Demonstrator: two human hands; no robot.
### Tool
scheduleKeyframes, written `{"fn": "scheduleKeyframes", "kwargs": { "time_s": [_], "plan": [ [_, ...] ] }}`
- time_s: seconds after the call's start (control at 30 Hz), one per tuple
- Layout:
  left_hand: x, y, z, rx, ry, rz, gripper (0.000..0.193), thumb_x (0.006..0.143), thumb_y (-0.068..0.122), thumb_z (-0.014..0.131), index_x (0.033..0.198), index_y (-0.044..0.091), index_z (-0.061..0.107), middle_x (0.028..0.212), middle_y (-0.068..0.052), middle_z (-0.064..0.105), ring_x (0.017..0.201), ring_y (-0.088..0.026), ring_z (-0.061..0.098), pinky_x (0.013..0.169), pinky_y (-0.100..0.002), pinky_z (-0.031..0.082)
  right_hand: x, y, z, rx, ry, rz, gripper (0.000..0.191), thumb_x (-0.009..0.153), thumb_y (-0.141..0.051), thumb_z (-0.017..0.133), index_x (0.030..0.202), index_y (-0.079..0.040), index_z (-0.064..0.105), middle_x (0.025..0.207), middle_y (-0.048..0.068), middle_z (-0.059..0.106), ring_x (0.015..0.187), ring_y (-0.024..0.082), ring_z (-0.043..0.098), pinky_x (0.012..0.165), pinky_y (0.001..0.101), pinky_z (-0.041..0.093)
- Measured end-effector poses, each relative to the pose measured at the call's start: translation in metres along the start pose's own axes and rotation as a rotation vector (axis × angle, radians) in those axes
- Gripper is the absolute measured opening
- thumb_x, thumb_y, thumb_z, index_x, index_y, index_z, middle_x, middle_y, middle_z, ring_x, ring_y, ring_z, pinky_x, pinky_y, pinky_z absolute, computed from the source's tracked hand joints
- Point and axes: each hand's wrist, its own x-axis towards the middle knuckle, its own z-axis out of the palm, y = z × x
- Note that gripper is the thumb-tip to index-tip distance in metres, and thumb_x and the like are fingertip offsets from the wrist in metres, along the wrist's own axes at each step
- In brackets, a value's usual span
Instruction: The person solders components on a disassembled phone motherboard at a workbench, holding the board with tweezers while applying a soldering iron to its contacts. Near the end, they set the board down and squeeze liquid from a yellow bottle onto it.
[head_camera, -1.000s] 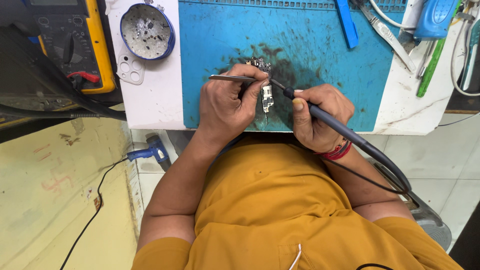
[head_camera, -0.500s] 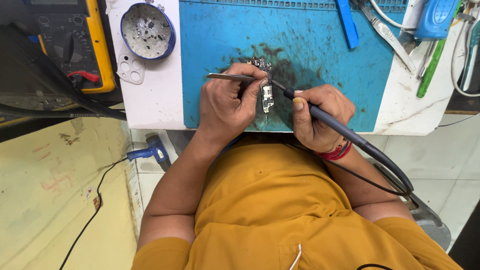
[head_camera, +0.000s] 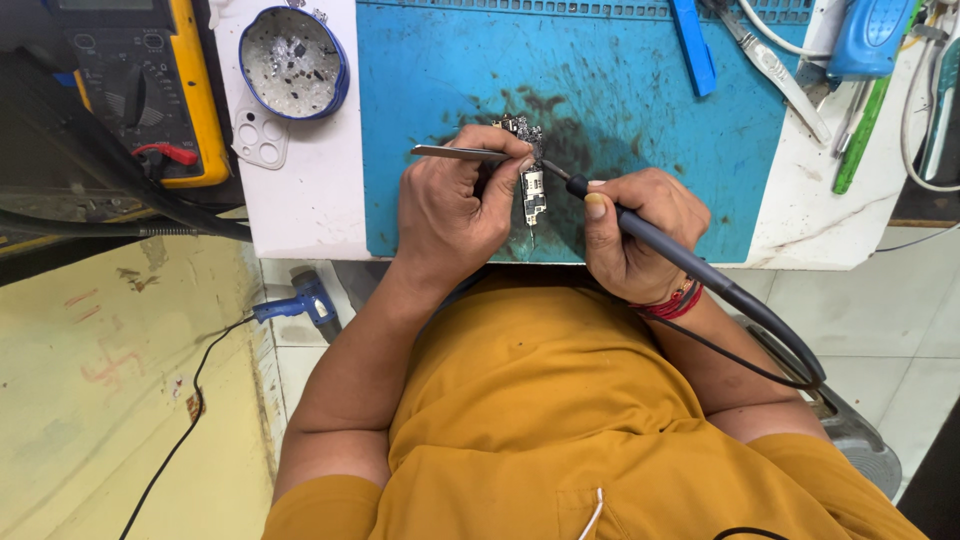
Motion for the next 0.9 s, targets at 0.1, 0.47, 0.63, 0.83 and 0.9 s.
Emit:
{"fn": "scheduleKeyframes", "kwargs": {
  "time_s": [0.1, 0.47, 0.63, 0.83, 0.9],
  "plan": [
    [-0.0001, 0.0003, -0.0004, -0.001, -0.001, -0.005, 0.01, 0.099, 0.007, 0.075, 0.104, 0.009, 0.066, 0.081, -0.003, 0.071, 0.067, -0.015, 0.069, 0.061, -0.029, 0.052, -0.0003, -0.0002, 0.0, 0.01, 0.0, 0.01, 0.011, 0.105, -0.004, 0.069, 0.099, -0.001, 0.059, 0.086, 0.013, 0.069, 0.069, 0.028, 0.066, 0.061, 0.0342, 0.05],
    [0.0001, 0.0002, -0.0002, -0.016, -0.008, -0.026, 0.01, 0.099, 0.007, 0.075, 0.103, 0.008, 0.066, 0.078, -0.003, 0.07, 0.064, -0.013, 0.068, 0.059, -0.029, 0.051, -0.0003, -0.0006, 0.0008, 0.005, 0.001, 0.025, 0.012, 0.103, -0.003, 0.07, 0.097, -0.001, 0.06, 0.084, 0.012, 0.068, 0.067, 0.027, 0.065, 0.059, 0.0338, 0.049],
    [-0.0002, 0.0008, -0.0004, -0.009, -0.005, -0.018, 0.01, 0.099, 0.007, 0.075, 0.103, 0.008, 0.066, 0.079, -0.003, 0.07, 0.065, -0.014, 0.068, 0.06, -0.029, 0.051, -0.0006, -0.0011, 0.0009, 0.005, 0.004, 0.016, 0.011, 0.103, -0.002, 0.07, 0.097, -0.001, 0.06, 0.083, 0.012, 0.068, 0.067, 0.027, 0.064, 0.059, 0.0342, 0.049],
    [-0.0001, 0.0015, -0.0009, -0.01, -0.001, -0.006, 0.01, 0.099, 0.007, 0.075, 0.103, 0.009, 0.066, 0.082, -0.004, 0.071, 0.067, -0.015, 0.069, 0.061, -0.03, 0.052, -0.0014, -0.001, -0.0005, 0.013, -0.006, 0.024, 0.011, 0.104, -0.003, 0.069, 0.099, -0.001, 0.06, 0.085, 0.012, 0.068, 0.069, 0.027, 0.064, 0.06, 0.0342, 0.049],
    [0.0, 0.0015, -0.001, -0.006, 0.001, -0.002, 0.01, 0.099, 0.007, 0.075, 0.103, 0.009, 0.066, 0.082, -0.004, 0.071, 0.067, -0.015, 0.07, 0.061, -0.03, 0.052, -0.0023, -0.0012, -0.0017, 0.009, 0.0, 0.038, 0.01, 0.104, -0.003, 0.069, 0.1, -0.001, 0.06, 0.084, 0.012, 0.067, 0.067, 0.027, 0.063, 0.059, 0.0343, 0.048]
  ]
}}
